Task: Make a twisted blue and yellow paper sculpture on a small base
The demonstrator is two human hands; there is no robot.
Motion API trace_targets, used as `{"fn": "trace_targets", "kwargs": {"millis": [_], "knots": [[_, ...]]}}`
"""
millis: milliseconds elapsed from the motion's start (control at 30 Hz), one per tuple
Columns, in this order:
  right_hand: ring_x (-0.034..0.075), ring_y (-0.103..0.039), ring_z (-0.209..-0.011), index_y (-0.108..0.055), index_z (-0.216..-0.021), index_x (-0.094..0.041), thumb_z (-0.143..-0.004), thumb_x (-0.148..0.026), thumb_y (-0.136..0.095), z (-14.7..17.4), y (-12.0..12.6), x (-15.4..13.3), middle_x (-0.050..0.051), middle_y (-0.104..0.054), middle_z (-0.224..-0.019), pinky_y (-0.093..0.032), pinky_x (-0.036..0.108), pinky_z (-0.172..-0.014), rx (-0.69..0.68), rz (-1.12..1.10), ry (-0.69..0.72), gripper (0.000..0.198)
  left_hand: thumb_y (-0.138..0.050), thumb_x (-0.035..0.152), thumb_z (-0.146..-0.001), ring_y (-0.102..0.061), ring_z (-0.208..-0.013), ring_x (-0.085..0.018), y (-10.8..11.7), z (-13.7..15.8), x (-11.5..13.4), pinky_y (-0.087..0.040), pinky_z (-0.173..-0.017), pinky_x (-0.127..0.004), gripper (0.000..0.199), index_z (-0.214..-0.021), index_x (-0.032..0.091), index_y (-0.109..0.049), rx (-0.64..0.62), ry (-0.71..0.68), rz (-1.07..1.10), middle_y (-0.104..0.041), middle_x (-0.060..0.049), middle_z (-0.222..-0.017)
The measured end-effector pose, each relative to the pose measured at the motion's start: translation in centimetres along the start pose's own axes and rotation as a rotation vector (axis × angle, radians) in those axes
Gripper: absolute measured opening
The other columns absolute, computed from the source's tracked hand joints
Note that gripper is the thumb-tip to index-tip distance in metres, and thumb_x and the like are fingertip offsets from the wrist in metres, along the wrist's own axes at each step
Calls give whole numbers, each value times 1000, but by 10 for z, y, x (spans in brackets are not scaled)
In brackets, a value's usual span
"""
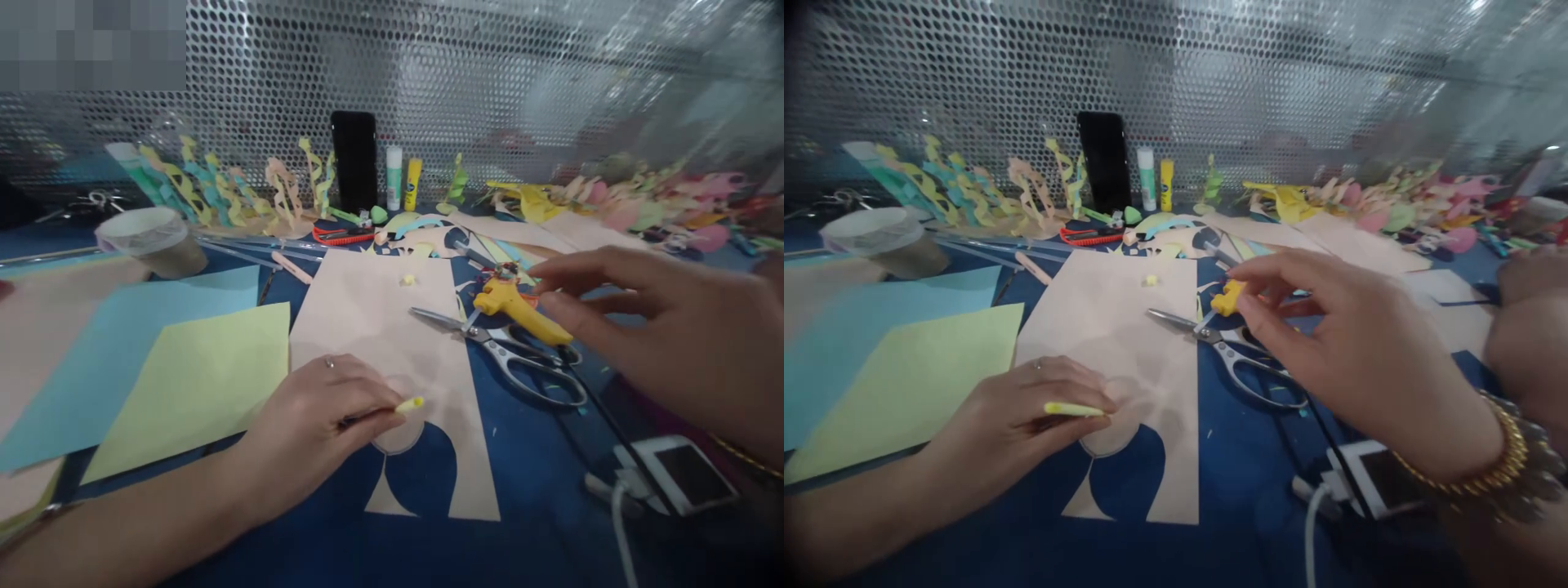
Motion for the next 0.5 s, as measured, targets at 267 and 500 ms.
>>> {"fn": "trace_targets", "kwargs": {"millis": [267, 500], "knots": [[35, -58, -100, -52, -117, -15, -85, -57, -41, 7, -40, 58, 16, -60, -110, -49, 49, -77, -325, 327, -19, 53, -60, 24, -84, -65, -83, -14, -2, 1, -2, -51, -76, -27, 11, -92, 26, -67, 22, -3, -37, -73, 3, -87], [34, -62, -89, -44, -124, -17, -86, -51, -39, 10, -58, 62, 17, -61, -112, -51, 45, -70, -367, 416, -60, 51, -58, 32, -84, -65, -89, -17, 0, 0, 4, -53, -73, -26, 23, -105, 31, -65, -61, 255, 81, -70, 0, -99]]}}
Point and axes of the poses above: each hand's wrist, its own z-axis away from the middle knuckle, its own y-axis out of the back of the hand, x = y × z, the point moved 1 cm from there along -z, towards the middle knuckle
